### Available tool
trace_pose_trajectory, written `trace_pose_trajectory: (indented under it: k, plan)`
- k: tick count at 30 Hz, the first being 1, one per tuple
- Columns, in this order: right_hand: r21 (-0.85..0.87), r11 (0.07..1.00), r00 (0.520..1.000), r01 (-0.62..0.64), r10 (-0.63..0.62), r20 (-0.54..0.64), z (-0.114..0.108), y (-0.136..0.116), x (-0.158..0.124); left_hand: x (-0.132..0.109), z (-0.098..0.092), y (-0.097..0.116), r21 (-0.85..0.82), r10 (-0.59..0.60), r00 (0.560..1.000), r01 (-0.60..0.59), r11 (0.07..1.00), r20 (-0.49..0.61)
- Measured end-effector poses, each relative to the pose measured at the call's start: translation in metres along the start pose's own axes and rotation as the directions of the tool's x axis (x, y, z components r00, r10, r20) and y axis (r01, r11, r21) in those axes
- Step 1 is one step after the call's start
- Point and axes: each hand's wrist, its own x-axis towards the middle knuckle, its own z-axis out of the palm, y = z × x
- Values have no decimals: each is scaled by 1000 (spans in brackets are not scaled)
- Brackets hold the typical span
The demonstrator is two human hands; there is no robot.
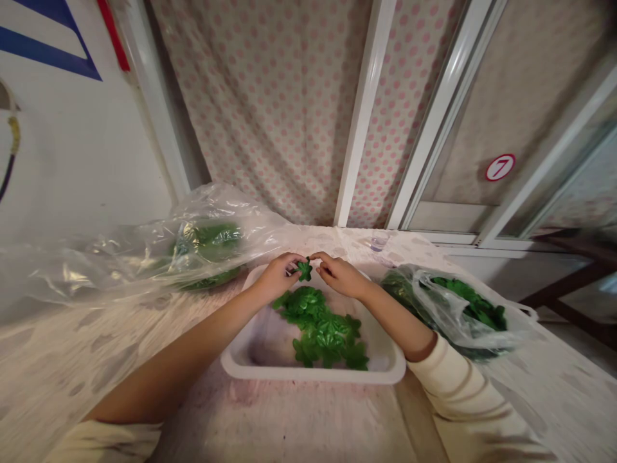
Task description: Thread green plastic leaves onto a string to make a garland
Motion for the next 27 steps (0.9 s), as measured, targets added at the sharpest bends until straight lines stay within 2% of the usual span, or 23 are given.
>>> trace_pose_trajectory:
  k: [9, 17, 27]
  plan:
    - [53, 998, 1000, 14, -13, -29, 3, 4, 1, -2, 0, 3, -3, 27, 999, -27, 1000, 35]
    - [45, 999, 999, 10, -8, -35, 4, 6, 2, -2, 2, 1, -65, 54, 996, -49, 997, 76]
    - [9, 1000, 999, 0, 1, -35, 2, 4, 2, -3, 2, 0, -55, 42, 995, -37, 998, 93]
